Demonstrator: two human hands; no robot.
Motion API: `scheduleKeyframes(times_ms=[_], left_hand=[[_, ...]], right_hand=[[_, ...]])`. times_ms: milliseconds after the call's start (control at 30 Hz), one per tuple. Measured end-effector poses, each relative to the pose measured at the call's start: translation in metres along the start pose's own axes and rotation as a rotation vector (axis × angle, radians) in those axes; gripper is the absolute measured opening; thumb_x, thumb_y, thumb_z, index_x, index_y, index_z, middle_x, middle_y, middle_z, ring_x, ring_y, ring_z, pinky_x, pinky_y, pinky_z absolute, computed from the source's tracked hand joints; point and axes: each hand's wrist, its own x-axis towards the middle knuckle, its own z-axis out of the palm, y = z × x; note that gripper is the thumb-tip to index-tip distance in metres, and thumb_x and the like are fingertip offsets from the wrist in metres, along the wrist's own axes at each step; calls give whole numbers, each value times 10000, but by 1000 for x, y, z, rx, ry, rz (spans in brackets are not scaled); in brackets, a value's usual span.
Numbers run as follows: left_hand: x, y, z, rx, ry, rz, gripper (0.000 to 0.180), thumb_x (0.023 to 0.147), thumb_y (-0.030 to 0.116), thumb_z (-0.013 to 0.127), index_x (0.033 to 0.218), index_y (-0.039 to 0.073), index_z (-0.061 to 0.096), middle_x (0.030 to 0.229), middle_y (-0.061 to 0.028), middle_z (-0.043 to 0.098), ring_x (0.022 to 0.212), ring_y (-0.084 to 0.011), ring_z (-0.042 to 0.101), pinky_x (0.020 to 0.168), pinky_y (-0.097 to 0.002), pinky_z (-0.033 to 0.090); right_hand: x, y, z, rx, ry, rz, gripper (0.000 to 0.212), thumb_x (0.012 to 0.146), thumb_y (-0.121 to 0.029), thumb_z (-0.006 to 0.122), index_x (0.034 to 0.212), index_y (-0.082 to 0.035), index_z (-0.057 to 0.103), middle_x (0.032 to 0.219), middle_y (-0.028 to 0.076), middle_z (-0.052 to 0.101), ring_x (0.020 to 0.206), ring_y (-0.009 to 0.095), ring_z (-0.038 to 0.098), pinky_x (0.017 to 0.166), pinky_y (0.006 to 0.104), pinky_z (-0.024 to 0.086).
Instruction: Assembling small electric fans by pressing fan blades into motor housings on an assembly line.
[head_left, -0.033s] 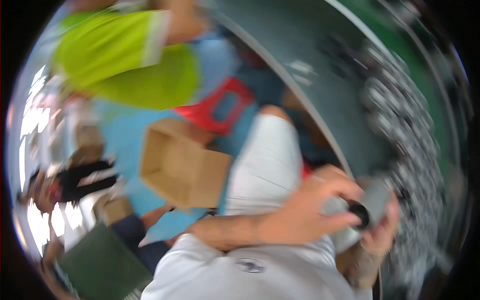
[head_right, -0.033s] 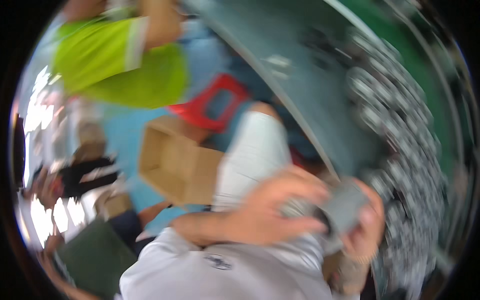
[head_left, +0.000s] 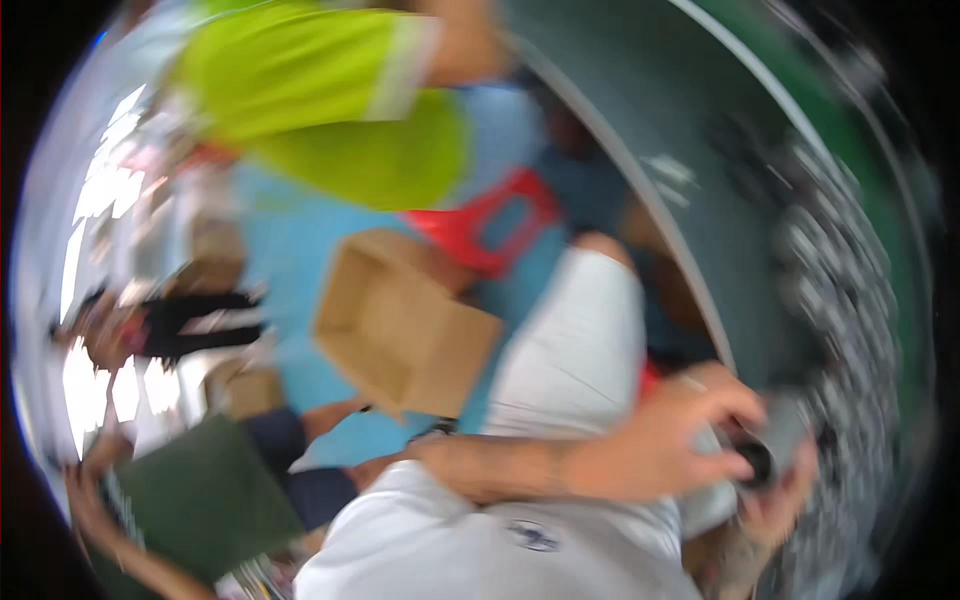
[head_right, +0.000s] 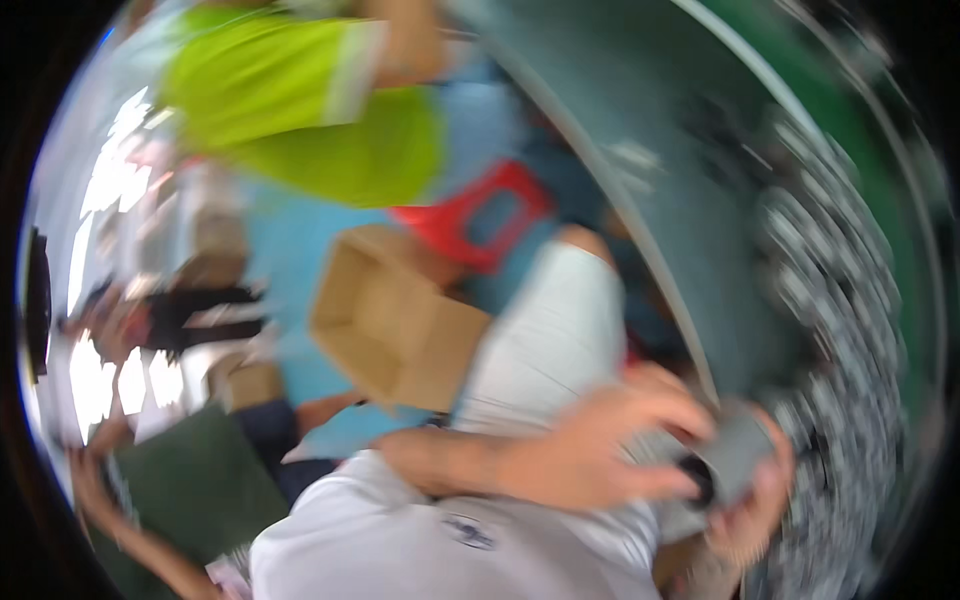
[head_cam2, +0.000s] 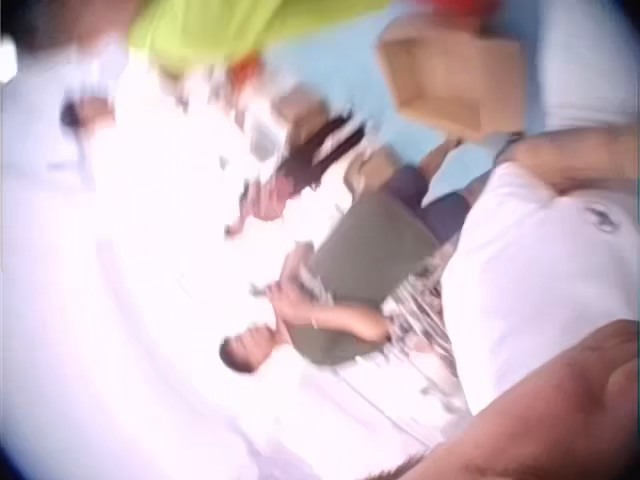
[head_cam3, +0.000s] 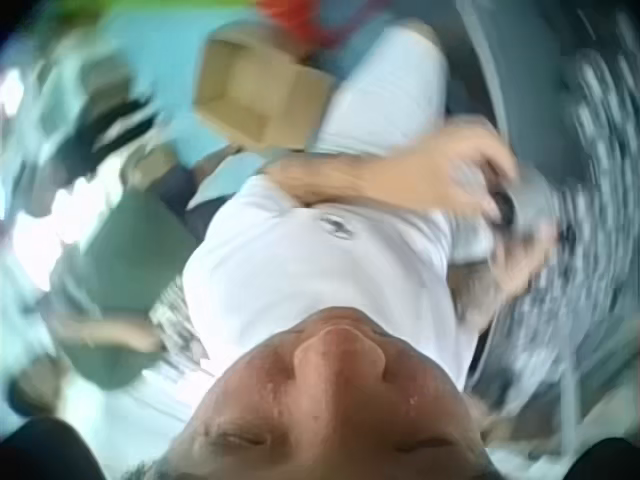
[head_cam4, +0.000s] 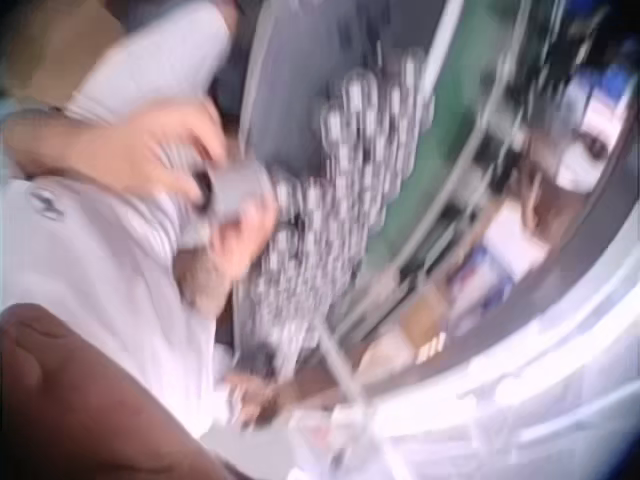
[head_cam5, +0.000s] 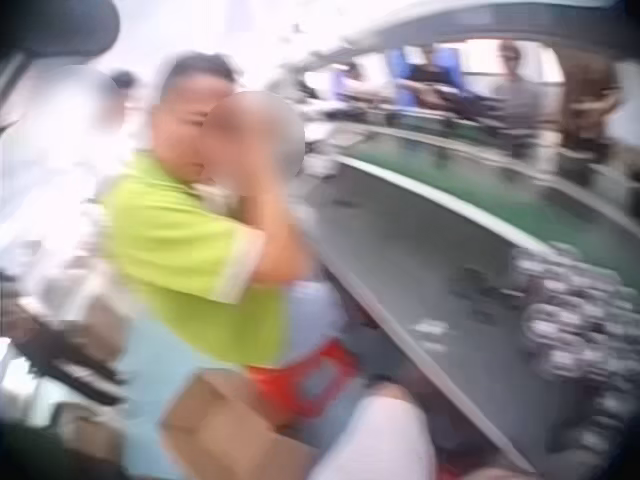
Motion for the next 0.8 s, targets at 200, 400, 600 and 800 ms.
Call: scheduleKeyframes(times_ms=[200, 400, 600, 800], left_hand=[[2, 0, 19, -137, -41, -7, 336, 757, 81, 595, 1072, -13, 529, 1051, -123, 452, 935, -238, 517, 759, -306, 461], [-23, 1, 2, 33, 137, 79, 395, 823, 248, 693, 1108, 24, 536, 1047, -122, 581, 924, -244, 575, 787, -338, 467], [-31, 10, -6, -126, 133, 4, 360, 843, 198, 675, 1125, 18, 540, 1054, -114, 585, 946, -186, 561, 804, -327, 463], [-34, -1, -1, -174, 132, 80, 380, 849, 213, 674, 1144, 12, 545, 1073, -106, 587, 948, -176, 563, 813, -320, 465]], right_hand=[[42, 61, -42, -286, -143, -446, 679, 787, -409, 635, 1287, -8, 409, 1019, 167, 565, 803, 231, 591, 640, 314, 509], [78, 42, -89, -392, -291, 98, 724, 796, -594, 563, 1301, -108, 381, 920, 163, 548, 666, 259, 556, 595, 409, 495], [98, 38, -74, -604, -340, -29, 605, 837, -521, 535, 1252, -96, 419, 885, 154, 546, 617, 258, 526, 567, 410, 465], [75, 30, -19, -872, -349, -402, 420, 896, -365, 511, 1175, -52, 484, 857, 142, 548, 577, 248, 490, 536, 387, 424]])
